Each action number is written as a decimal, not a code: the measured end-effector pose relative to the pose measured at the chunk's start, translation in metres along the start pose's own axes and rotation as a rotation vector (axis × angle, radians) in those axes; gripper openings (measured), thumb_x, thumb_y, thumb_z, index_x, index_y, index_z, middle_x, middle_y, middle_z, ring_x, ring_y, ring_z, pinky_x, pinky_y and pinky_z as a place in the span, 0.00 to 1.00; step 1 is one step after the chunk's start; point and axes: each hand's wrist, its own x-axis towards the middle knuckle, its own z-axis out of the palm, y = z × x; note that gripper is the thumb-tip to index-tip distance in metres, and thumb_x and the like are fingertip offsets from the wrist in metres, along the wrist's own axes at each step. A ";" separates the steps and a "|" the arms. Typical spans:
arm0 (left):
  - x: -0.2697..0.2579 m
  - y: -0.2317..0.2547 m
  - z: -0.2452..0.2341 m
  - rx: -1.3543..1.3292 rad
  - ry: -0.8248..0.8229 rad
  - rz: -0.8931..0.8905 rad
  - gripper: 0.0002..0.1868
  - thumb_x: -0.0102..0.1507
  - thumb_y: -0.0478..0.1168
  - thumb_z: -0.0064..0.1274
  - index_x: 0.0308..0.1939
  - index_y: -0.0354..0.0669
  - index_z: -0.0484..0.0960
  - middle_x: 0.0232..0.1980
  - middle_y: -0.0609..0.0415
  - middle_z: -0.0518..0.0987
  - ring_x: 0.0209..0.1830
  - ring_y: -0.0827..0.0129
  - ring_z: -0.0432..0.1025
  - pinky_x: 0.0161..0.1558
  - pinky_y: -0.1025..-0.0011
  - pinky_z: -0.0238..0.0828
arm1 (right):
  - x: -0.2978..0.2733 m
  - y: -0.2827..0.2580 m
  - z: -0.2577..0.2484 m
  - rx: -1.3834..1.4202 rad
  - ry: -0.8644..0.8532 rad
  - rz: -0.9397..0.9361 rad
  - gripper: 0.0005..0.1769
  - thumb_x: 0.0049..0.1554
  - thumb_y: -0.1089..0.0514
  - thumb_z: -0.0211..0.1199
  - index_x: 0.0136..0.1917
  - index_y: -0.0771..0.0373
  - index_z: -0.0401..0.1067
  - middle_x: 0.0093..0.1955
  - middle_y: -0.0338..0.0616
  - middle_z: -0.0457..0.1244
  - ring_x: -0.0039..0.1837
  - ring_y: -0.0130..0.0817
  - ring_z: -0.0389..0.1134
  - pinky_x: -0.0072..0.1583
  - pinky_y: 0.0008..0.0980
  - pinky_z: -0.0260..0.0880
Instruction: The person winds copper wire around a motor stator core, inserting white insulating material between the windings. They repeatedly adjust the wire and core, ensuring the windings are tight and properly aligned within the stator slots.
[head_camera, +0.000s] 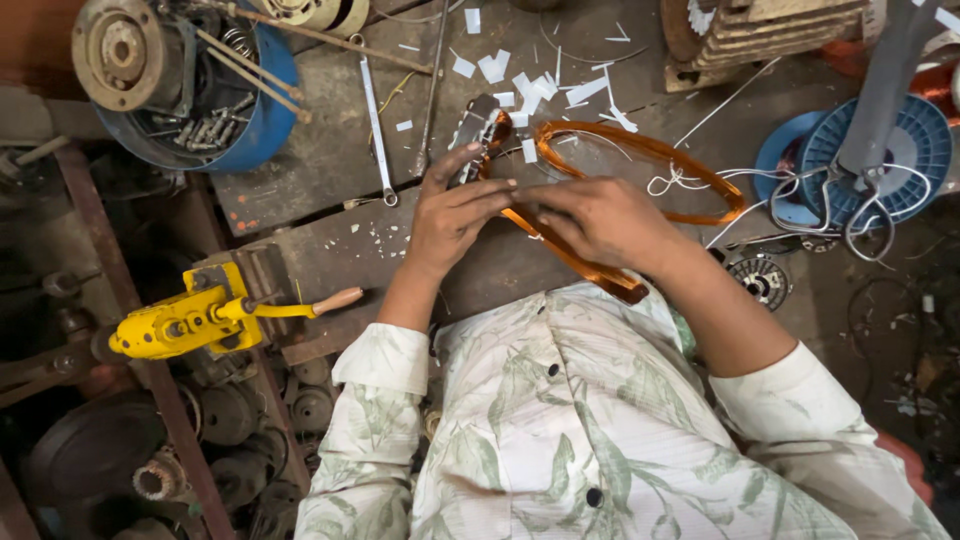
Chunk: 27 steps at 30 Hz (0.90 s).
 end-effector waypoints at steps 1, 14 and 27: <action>-0.001 0.000 -0.001 -0.005 0.004 -0.003 0.11 0.61 0.34 0.63 0.46 0.50 0.90 0.55 0.61 0.85 0.74 0.57 0.64 0.75 0.59 0.58 | -0.001 0.000 0.001 -0.037 0.014 0.002 0.15 0.58 0.57 0.64 0.59 0.57 0.77 0.50 0.48 0.71 0.48 0.49 0.73 0.50 0.44 0.74; -0.003 0.001 -0.001 -0.020 0.044 -0.024 0.14 0.59 0.32 0.66 0.47 0.52 0.91 0.54 0.64 0.86 0.75 0.60 0.62 0.75 0.60 0.58 | -0.047 0.000 0.012 0.074 0.146 0.060 0.09 0.56 0.62 0.69 0.51 0.60 0.81 0.45 0.44 0.71 0.43 0.38 0.74 0.46 0.34 0.76; -0.001 0.002 0.003 -0.016 0.053 -0.015 0.12 0.58 0.34 0.67 0.45 0.54 0.91 0.53 0.65 0.86 0.74 0.61 0.64 0.73 0.61 0.61 | -0.064 0.008 0.037 0.140 0.195 0.168 0.10 0.57 0.62 0.68 0.53 0.63 0.80 0.49 0.50 0.72 0.46 0.37 0.76 0.45 0.32 0.77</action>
